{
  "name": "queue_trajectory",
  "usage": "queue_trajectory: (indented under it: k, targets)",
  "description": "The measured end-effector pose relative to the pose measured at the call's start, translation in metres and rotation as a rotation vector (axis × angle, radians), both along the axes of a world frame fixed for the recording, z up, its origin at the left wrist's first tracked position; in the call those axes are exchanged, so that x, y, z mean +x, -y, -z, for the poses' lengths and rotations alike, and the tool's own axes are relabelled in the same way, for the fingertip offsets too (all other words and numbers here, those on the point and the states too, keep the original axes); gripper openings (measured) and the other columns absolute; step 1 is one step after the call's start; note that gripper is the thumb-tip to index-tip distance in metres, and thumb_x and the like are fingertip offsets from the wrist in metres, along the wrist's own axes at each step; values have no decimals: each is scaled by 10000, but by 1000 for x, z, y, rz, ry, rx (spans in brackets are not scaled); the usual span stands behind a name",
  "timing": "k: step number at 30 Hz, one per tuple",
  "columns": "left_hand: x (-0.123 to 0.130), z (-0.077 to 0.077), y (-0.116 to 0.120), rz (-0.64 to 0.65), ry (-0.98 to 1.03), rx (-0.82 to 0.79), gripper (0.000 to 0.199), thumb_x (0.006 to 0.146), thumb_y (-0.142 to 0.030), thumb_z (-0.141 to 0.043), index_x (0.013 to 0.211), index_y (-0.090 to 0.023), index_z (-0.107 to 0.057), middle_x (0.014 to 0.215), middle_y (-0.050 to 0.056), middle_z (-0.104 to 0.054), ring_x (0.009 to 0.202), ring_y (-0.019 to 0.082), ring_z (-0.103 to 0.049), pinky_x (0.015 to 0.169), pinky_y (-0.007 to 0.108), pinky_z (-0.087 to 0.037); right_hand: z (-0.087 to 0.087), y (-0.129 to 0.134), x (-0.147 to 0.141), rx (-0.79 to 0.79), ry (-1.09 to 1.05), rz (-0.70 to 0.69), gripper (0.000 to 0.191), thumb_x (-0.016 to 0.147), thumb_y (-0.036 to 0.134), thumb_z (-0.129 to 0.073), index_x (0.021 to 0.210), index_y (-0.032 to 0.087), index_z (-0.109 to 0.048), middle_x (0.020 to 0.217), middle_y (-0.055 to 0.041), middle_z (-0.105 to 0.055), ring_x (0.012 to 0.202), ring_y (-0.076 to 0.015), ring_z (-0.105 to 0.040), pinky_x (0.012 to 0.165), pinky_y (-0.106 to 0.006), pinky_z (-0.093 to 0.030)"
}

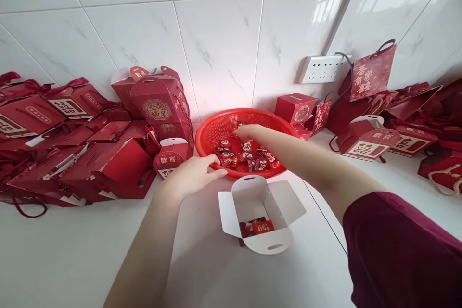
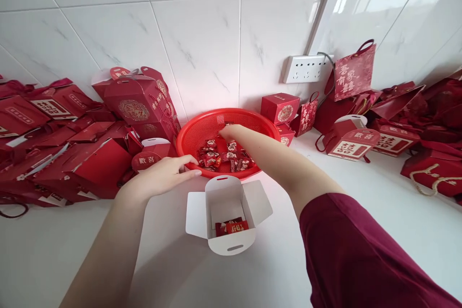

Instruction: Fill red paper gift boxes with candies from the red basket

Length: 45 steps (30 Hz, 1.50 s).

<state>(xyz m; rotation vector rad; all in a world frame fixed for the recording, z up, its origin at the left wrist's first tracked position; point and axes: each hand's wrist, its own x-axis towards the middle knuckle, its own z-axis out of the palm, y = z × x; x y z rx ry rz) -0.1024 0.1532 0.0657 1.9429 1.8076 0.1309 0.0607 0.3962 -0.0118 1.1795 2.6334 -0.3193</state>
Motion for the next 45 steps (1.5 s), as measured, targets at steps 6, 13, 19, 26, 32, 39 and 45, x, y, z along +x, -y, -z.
queue_trajectory:
  k: [6, 13, 19, 26, 32, 39, 45]
  targets:
    - [0, 2, 0, -15, 6, 1, 443, 868, -659, -500, 1028, -285, -677, 979, 51, -760, 893, 291, -699, 715, 333, -488, 12, 10, -12, 52, 100, -52, 368, 979, 347, -635, 1303, 178, -592, 1313, -107, -606, 1117, -245, -635, 935, -460, -555]
    - [-1, 3, -3, 0, -13, -13, 429, 891, -652, -478, 1025, -286, -657, 1023, 28, -755, 911, 265, -693, 690, 315, -476, -19, 27, -9, 45, 49, -112, 199, 859, 148, -720, 1058, 151, -708, 1083, -115, -710, 1017, -276, -669, 900, -392, -520]
    - [1, 3, -6, 15, -14, 3, 451, 873, -670, -504, 1040, -283, -663, 1131, 21, -741, 972, 255, -687, 732, 302, -485, -71, 96, 30, 126, -301, -154, 404, 897, 110, -592, 1292, 192, -569, 1249, -78, -674, 1116, -231, -621, 948, -309, -455]
    - [11, -4, 1, -39, -112, 5, 486, 855, -678, -514, 1128, -309, -673, 1153, 26, -729, 951, 274, -683, 744, 318, -474, -90, 229, 103, 16, -897, -287, 301, 919, 124, -562, 1194, 220, -639, 1197, -36, -712, 1044, -186, -682, 877, -308, -552]
    - [45, -21, 30, -12, -187, 233, 443, 892, -623, -487, 928, -243, -712, 887, 53, -738, 795, 272, -674, 662, 340, -433, -86, 263, 129, 82, -822, -219, 333, 923, 106, -568, 1203, 271, -641, 1169, -13, -731, 1003, -190, -700, 857, -317, -561]
    - [56, -9, 32, 342, -56, 78, 181, 825, -292, -556, 753, -226, -708, 785, 7, -724, 662, 180, -630, 586, 301, -382, -93, 280, 145, 40, -547, -112, 221, 917, 147, -573, 1046, 285, -689, 1001, 3, -756, 832, -185, -702, 724, -301, -537]
    - [63, -20, 58, 491, -42, 13, 109, 795, -247, -560, 731, -214, -642, 702, -16, -641, 575, 126, -541, 496, 282, -275, -109, 294, 167, 210, -552, -95, 220, 953, 151, -531, 1098, 228, -678, 1029, -28, -754, 829, -171, -700, 698, -281, -504]
